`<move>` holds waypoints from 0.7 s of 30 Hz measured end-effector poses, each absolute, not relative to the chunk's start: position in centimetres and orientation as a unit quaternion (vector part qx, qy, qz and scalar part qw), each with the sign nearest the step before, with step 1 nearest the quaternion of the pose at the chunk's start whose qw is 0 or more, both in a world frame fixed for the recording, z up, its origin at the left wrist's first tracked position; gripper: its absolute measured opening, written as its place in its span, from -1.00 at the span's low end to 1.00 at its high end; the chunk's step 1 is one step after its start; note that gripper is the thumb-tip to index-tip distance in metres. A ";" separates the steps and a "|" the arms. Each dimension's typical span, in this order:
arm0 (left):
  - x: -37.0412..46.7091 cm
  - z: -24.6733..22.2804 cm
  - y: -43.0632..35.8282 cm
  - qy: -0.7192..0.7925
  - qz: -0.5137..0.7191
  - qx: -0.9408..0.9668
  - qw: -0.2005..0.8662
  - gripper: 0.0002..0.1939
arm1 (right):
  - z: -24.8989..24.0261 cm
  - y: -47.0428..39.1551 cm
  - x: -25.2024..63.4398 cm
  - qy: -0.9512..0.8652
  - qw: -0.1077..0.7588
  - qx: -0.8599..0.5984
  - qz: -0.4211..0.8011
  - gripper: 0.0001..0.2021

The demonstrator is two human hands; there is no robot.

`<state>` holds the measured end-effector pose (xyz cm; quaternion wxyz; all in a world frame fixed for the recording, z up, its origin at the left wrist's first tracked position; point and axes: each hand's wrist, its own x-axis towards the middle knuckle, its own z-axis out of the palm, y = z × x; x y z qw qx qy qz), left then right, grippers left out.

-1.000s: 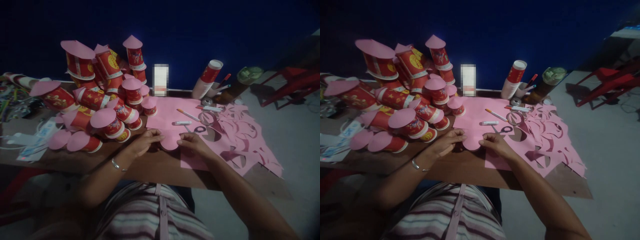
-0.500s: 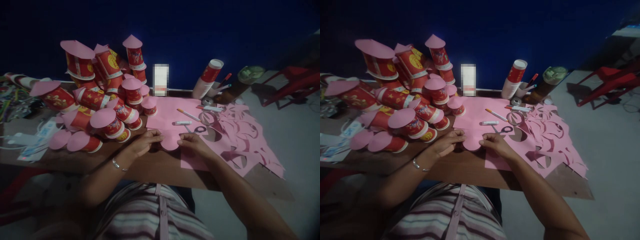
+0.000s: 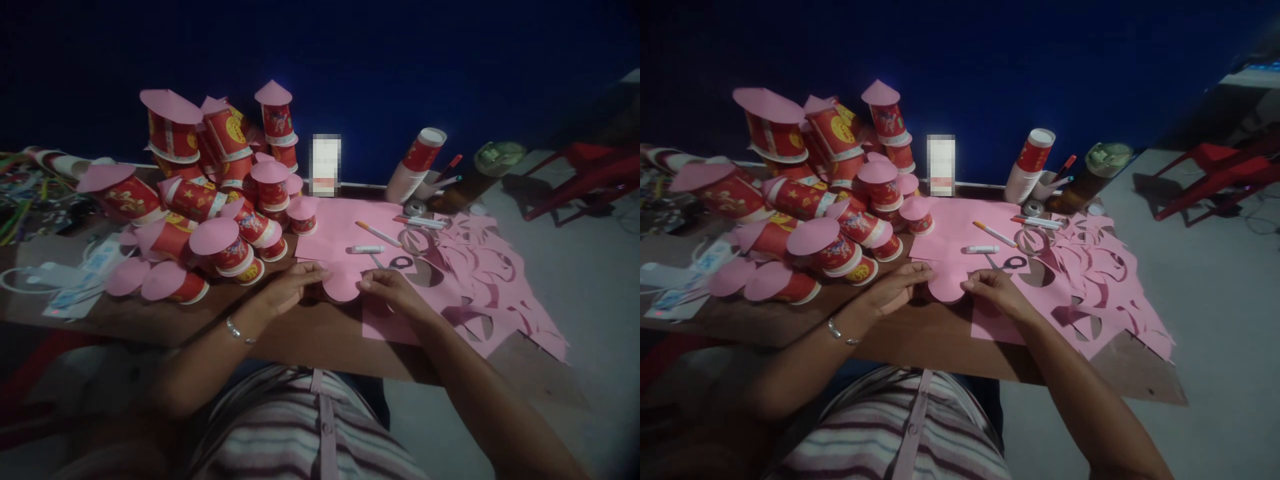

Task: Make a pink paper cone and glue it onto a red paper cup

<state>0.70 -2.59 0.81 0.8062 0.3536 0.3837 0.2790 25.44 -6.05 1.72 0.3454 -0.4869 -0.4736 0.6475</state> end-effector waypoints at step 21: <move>0.5 3.0 -4.5 0.358 0.311 0.859 0.193 -0.48 | 1.6 -9.2 22.8 -0.742 0.390 -0.537 0.097 -0.24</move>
